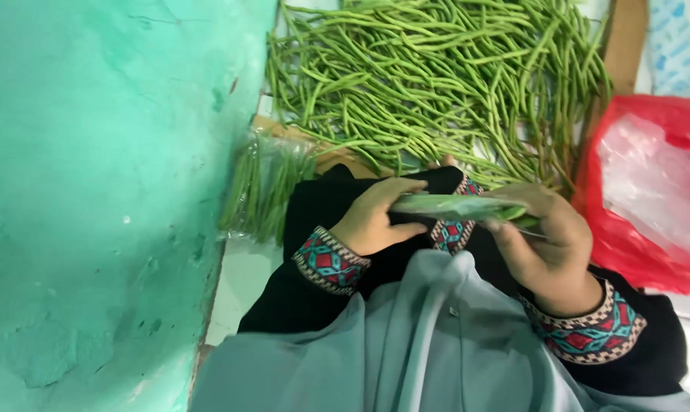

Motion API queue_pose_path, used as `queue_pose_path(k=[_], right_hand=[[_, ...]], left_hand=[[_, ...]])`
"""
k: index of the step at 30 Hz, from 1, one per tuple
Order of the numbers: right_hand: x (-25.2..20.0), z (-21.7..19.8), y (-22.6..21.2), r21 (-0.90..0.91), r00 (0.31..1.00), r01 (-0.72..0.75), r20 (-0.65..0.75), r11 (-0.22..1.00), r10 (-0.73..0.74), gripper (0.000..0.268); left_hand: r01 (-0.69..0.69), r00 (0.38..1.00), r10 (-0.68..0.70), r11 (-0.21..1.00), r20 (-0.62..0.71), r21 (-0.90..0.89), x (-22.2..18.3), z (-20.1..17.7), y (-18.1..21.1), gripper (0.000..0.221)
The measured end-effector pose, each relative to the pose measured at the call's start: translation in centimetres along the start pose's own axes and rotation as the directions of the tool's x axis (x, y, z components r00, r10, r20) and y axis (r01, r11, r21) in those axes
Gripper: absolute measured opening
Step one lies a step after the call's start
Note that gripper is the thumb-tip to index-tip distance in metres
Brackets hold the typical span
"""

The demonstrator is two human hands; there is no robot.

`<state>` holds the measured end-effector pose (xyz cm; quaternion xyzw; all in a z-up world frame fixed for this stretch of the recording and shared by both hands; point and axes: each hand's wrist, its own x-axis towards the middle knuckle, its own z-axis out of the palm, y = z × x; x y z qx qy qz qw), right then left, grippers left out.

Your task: Bagging long green beans into small plastic bags

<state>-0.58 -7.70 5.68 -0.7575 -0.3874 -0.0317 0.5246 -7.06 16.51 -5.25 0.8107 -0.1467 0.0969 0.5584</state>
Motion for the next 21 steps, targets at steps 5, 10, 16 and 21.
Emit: queue_pose_path(k=[5,10,16,21], right_hand=[[3.3,4.2,1.0,0.391,0.998,0.015,-0.064,0.920,0.011,0.017],[5.8,11.0,4.5,0.482,0.954,-0.210,-0.089,0.851,0.286,0.018],[9.9,22.2,7.8,0.616,0.928,-0.300,0.014,0.728,0.371,0.018],[9.9,29.8,9.6,0.522,0.838,-0.532,0.207,0.667,0.505,0.021]], left_hand=[[0.172,0.959,-0.165,0.985,-0.230,0.012,-4.9,-4.6,-4.1,0.065],[0.225,0.741,-0.539,0.761,-0.401,-0.608,-13.0,-6.2,-9.9,0.055],[0.012,0.265,-0.717,0.671,-0.645,-0.741,-20.3,-7.2,-13.6,0.011],[0.039,0.018,-0.779,0.627,-0.627,-0.778,-21.3,-8.3,-10.6,0.010]])
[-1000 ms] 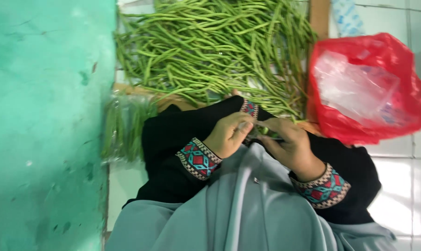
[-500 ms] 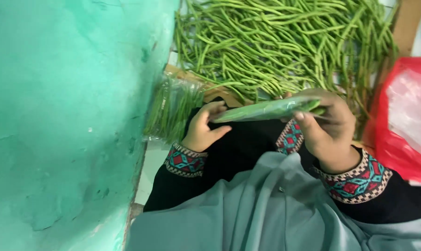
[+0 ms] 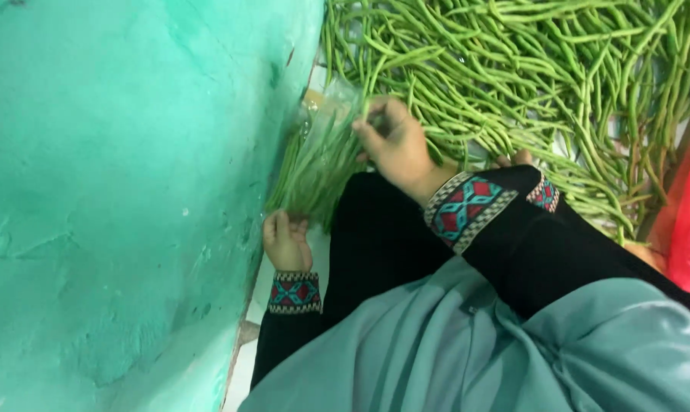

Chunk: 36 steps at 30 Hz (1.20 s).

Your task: Bagging long green beans into small plastic bags

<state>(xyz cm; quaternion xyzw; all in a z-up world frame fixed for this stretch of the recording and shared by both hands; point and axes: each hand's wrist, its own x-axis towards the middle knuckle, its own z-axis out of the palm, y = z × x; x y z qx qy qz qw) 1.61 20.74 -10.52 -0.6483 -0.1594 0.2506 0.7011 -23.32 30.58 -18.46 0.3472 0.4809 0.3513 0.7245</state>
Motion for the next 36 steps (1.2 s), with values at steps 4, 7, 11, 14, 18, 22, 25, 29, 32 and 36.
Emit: queue_pose_path(k=[4,7,11,14,18,22,25,29,32,36], right_hand=[[1.3,1.7,4.0,-0.379,0.987,0.147,-0.006,0.914,-0.162,0.032],[2.5,2.3,8.0,-0.512,0.996,0.086,0.044,0.855,-0.074,0.033],[4.0,3.7,8.7,-0.713,0.975,0.089,0.205,0.696,0.086,0.031],[5.1,4.5,9.2,-0.758,0.951,0.013,0.211,0.652,0.227,0.031],[6.1,6.2,11.8,-0.704,0.923,-0.112,0.188,0.702,0.336,0.038],[4.1,6.5,8.2,-0.525,0.825,-0.220,0.349,0.822,0.444,0.071],[3.3,6.6,8.4,-0.594,0.829,-0.059,0.419,0.803,0.370,0.063],[3.0,6.2,11.7,-0.605,0.834,0.059,0.467,0.794,0.293,0.048],[1.5,5.1,10.2,-0.578,0.882,0.139,0.442,0.804,0.165,0.034],[-0.5,2.3,7.3,-0.666,0.874,0.150,0.435,0.731,0.216,0.033]], left_hand=[[-0.005,0.984,0.006,1.000,-0.175,0.008,2.2,-3.6,-2.8,0.014],[0.035,0.974,-0.026,0.999,-0.227,0.033,2.2,-6.0,-3.7,0.021],[0.130,0.959,-0.122,0.991,-0.256,0.015,0.0,-3.6,-0.4,0.025],[0.124,0.958,-0.131,0.991,-0.255,-0.041,0.6,-3.3,-0.1,0.026],[0.076,0.945,-0.116,0.988,-0.307,-0.138,2.1,-4.0,-0.1,0.026],[0.001,0.952,-0.028,0.996,-0.306,-0.090,-0.2,-1.6,1.8,0.040],[-0.002,0.939,0.019,0.999,-0.343,0.051,-2.1,1.0,1.9,0.051],[0.077,0.957,0.012,0.953,-0.289,0.294,-3.7,0.8,0.5,0.050],[-0.076,0.973,0.155,0.917,-0.173,0.392,-3.8,0.8,-0.5,0.052],[-0.361,0.926,0.360,0.761,0.113,0.539,-3.4,-1.5,-3.3,0.050]])
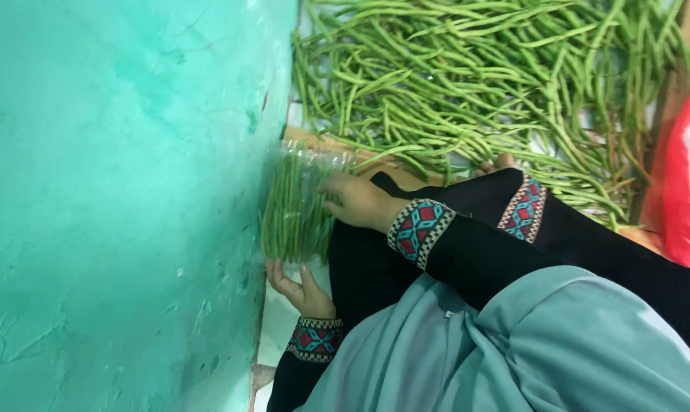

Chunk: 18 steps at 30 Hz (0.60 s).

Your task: Bagging long green beans into small plastic bags

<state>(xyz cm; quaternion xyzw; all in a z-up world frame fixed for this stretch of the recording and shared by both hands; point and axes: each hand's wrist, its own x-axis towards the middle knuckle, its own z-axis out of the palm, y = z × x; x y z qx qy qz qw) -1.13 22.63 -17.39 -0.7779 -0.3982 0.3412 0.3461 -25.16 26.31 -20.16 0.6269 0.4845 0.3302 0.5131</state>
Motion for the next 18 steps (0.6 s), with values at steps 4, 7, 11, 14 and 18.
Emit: queue_pose_path(k=[4,7,11,14,18], right_hand=[[-5.5,-1.2,1.3,-0.151,0.969,0.185,-0.136,0.971,-0.206,0.023],[-10.8,-2.4,2.5,-0.204,0.855,0.382,-0.291,0.901,-0.428,0.025],[-17.4,-4.1,5.7,-0.212,0.883,0.302,-0.304,0.929,-0.357,0.038],[-21.3,-5.4,8.8,-0.154,0.892,0.257,-0.342,0.954,-0.296,0.031],[-26.5,-8.5,10.6,-0.153,0.879,0.252,-0.376,0.956,-0.292,0.022]], left_hand=[[-0.231,0.907,0.232,0.972,0.351,-0.045,-0.8,2.0,2.5,0.039],[-0.469,0.708,0.342,0.882,0.617,0.049,-1.9,4.4,6.0,0.028],[-0.805,0.420,0.357,0.571,0.835,0.161,-3.0,8.2,9.6,0.032],[-0.890,0.308,0.365,0.436,0.879,0.131,-4.1,11.3,10.1,0.040],[-0.866,0.157,0.425,0.493,0.891,-0.083,-6.9,16.4,10.0,0.044]])
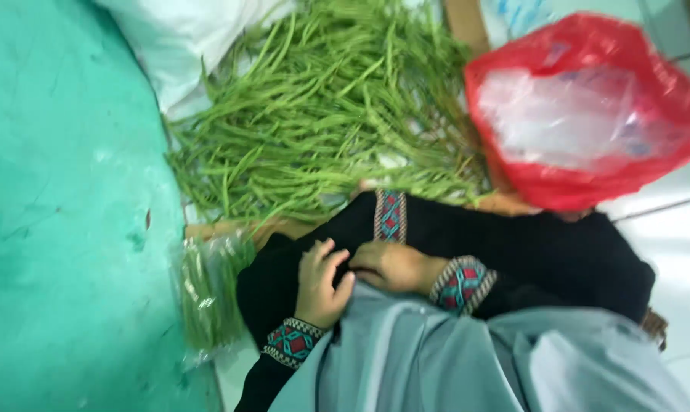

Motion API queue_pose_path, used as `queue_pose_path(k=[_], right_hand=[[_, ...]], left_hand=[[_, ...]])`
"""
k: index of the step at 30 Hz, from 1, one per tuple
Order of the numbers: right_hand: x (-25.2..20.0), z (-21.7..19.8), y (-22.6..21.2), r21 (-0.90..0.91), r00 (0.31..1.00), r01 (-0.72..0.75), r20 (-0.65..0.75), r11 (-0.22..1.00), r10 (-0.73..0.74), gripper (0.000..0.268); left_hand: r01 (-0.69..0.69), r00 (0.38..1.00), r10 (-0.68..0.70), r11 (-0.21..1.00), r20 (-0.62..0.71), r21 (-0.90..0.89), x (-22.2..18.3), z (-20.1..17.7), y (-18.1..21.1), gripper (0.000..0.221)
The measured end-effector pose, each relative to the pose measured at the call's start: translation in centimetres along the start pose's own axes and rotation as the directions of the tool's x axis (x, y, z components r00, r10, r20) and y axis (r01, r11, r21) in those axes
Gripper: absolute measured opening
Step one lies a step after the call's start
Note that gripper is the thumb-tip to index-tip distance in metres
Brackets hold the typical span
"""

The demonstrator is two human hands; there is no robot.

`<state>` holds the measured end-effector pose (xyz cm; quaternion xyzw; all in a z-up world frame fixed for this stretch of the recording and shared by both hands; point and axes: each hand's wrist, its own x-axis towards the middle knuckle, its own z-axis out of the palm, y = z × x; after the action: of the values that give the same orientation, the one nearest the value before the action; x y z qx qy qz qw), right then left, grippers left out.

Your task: Bagging long green beans into small plastic bags

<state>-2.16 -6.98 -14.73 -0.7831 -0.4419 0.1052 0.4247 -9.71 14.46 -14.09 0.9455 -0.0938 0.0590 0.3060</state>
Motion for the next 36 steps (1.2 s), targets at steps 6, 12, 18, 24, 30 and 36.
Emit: queue_pose_path(k=[6,12,18,24,30,36], right_hand=[[-4.8,-11.0,1.6,0.074,0.997,-0.025,-0.076,0.997,0.031,0.021],[-15.2,-18.4,16.5,-0.088,0.688,-0.690,-0.387,0.718,0.614,0.037],[-19.6,-18.2,26.4,-0.071,0.385,-0.882,-0.682,0.467,0.622,0.036],[-16.3,-19.2,24.1,-0.269,0.323,-0.939,-0.473,0.215,0.820,0.063],[-17.4,-16.8,27.4,-0.329,0.386,-0.914,-0.532,0.236,0.753,0.029],[-17.1,-15.5,29.2,-0.327,0.425,-0.902,-0.791,0.282,0.441,0.008]], left_hand=[[-0.074,0.916,0.192,0.943,0.353,-0.323,5.7,4.5,5.3,0.058],[-0.160,0.911,0.270,0.929,0.312,-0.335,13.3,8.0,9.7,0.046],[-0.149,0.863,0.318,0.903,0.393,-0.403,20.9,14.1,12.4,0.042],[-0.251,0.819,0.399,0.896,0.414,-0.366,24.9,21.5,13.9,0.048],[-0.264,0.650,0.177,0.964,0.739,0.002,25.2,22.8,14.4,0.063],[-0.158,0.756,0.175,0.984,0.631,-0.083,23.8,22.0,13.3,0.052]])
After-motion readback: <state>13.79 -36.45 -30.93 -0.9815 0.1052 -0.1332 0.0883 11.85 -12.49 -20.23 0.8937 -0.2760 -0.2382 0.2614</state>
